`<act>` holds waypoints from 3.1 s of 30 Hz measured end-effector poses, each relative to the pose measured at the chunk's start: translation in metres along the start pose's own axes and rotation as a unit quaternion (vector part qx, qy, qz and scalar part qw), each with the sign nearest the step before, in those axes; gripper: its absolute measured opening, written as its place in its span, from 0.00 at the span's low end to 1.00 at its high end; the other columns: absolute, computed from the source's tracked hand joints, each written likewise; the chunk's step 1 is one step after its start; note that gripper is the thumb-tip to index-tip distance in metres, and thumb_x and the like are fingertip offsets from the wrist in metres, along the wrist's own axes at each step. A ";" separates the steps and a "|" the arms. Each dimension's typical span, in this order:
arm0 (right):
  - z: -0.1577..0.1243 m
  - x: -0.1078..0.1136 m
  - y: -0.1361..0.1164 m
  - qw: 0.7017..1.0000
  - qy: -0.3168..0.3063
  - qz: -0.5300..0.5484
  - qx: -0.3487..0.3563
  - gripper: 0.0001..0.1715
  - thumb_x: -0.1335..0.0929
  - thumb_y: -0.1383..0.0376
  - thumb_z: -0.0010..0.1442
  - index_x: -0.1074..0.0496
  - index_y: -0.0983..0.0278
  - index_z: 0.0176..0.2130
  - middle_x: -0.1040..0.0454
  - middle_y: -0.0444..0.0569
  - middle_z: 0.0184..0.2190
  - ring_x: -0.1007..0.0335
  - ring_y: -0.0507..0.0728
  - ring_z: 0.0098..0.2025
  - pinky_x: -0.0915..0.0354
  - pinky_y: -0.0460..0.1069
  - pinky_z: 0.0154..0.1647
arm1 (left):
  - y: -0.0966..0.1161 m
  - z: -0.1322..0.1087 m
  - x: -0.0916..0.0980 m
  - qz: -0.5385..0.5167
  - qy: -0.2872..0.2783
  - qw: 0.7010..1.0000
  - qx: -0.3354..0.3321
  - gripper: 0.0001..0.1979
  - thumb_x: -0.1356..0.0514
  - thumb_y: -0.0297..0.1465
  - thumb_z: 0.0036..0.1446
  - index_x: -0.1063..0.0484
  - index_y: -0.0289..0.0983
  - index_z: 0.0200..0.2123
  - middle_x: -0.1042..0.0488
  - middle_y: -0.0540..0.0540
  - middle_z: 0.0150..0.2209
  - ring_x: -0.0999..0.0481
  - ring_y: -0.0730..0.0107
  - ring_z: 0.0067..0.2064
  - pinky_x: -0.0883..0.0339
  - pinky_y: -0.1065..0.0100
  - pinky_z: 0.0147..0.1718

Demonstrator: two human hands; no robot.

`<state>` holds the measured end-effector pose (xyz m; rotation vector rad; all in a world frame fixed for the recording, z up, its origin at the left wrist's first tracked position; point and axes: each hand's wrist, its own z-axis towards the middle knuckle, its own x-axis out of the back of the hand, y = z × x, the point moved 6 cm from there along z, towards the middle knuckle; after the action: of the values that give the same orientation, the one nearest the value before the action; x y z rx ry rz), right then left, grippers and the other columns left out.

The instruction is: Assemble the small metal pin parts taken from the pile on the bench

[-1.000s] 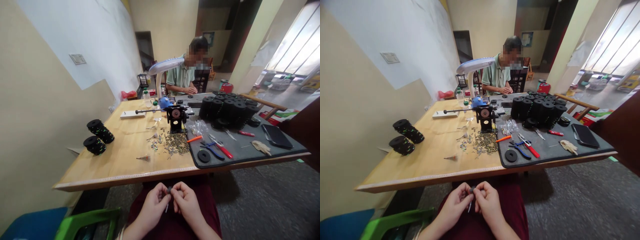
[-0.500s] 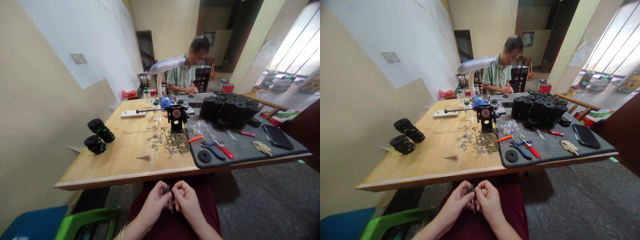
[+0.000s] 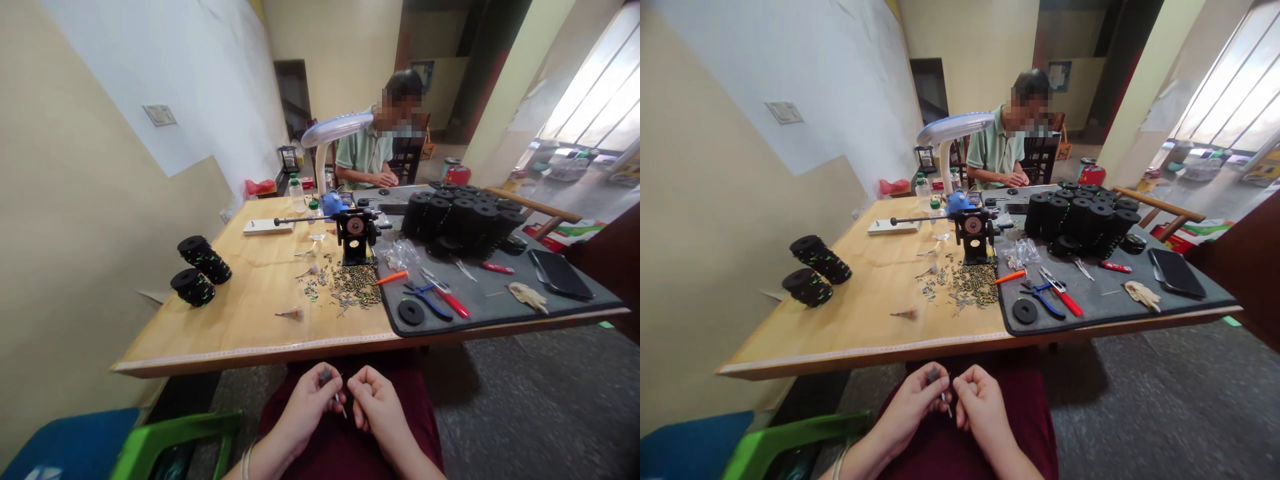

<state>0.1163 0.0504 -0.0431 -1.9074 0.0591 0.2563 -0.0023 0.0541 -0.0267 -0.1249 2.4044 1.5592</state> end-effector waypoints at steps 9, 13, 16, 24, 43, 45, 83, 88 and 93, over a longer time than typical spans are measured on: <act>-0.002 -0.005 0.007 0.999 -0.026 -0.012 -0.021 0.29 0.32 0.40 0.47 0.39 0.62 0.24 0.39 0.34 0.06 0.56 0.43 0.08 0.60 0.40 0.10 | 0.004 0.003 0.005 0.081 0.018 0.995 -0.046 0.12 0.36 0.36 0.49 0.35 0.35 0.27 0.31 0.53 0.21 0.31 0.75 0.22 0.34 0.72 0.24; -0.001 -0.005 0.005 0.999 -0.021 -0.021 -0.027 0.29 0.32 0.40 0.47 0.40 0.62 0.24 0.39 0.34 0.06 0.55 0.43 0.08 0.60 0.40 0.10 | 0.008 0.002 0.006 0.117 0.037 0.990 -0.067 0.11 0.37 0.35 0.49 0.36 0.36 0.25 0.32 0.53 0.22 0.32 0.76 0.21 0.36 0.74 0.22; -0.001 -0.005 0.005 0.999 -0.020 -0.025 -0.028 0.29 0.32 0.41 0.47 0.40 0.62 0.25 0.39 0.35 0.06 0.55 0.43 0.08 0.60 0.40 0.10 | 0.010 0.001 0.006 0.135 0.042 0.986 -0.088 0.10 0.38 0.34 0.49 0.36 0.36 0.25 0.33 0.54 0.22 0.32 0.76 0.22 0.36 0.74 0.22; -0.002 -0.006 0.007 0.999 -0.022 -0.025 -0.037 0.28 0.32 0.41 0.47 0.40 0.62 0.25 0.38 0.35 0.06 0.54 0.43 0.07 0.60 0.40 0.10 | 0.010 -0.001 0.009 0.202 0.049 0.969 -0.136 0.08 0.41 0.34 0.54 0.35 0.37 0.28 0.33 0.52 0.25 0.31 0.72 0.26 0.35 0.72 0.25; -0.003 -0.007 0.005 0.999 -0.019 0.004 -0.048 0.30 0.32 0.40 0.46 0.40 0.62 0.26 0.36 0.36 0.07 0.54 0.43 0.07 0.61 0.40 0.08 | 0.032 -0.023 0.000 0.400 0.056 0.864 -0.302 0.06 0.46 0.26 0.57 0.33 0.39 0.28 0.31 0.48 0.27 0.31 0.68 0.29 0.39 0.71 0.29; -0.002 -0.007 0.004 0.999 -0.017 0.004 -0.044 0.30 0.32 0.40 0.46 0.40 0.62 0.26 0.36 0.36 0.07 0.54 0.43 0.07 0.61 0.40 0.08 | 0.032 -0.023 -0.001 0.391 0.052 0.868 -0.302 0.07 0.46 0.26 0.57 0.32 0.39 0.28 0.31 0.48 0.27 0.31 0.67 0.29 0.39 0.71 0.29; -0.006 -0.009 0.006 0.998 -0.037 -0.046 -0.012 0.29 0.34 0.40 0.49 0.40 0.62 0.26 0.38 0.35 0.07 0.54 0.44 0.08 0.59 0.41 0.11 | 0.008 -0.008 0.005 0.026 0.019 0.999 -0.009 0.13 0.35 0.37 0.47 0.34 0.35 0.25 0.30 0.52 0.19 0.33 0.77 0.21 0.40 0.74 0.22; -0.005 -0.008 0.006 0.998 -0.038 -0.050 -0.008 0.28 0.34 0.41 0.51 0.40 0.62 0.26 0.38 0.35 0.07 0.53 0.44 0.09 0.59 0.41 0.11 | 0.007 -0.008 0.005 0.030 0.019 0.999 -0.002 0.13 0.35 0.37 0.46 0.34 0.35 0.25 0.30 0.52 0.19 0.33 0.76 0.21 0.40 0.74 0.22; -0.004 -0.007 0.007 0.999 -0.033 -0.041 -0.004 0.28 0.33 0.41 0.50 0.40 0.62 0.26 0.37 0.36 0.08 0.53 0.44 0.09 0.58 0.41 0.11 | 0.007 -0.007 0.003 0.035 0.010 0.999 -0.005 0.13 0.35 0.37 0.47 0.34 0.35 0.25 0.31 0.52 0.19 0.33 0.77 0.21 0.41 0.75 0.21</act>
<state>0.1086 0.0437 -0.0471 -1.9035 -0.0645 0.2649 -0.0084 0.0507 -0.0184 -0.0593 2.4420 1.6076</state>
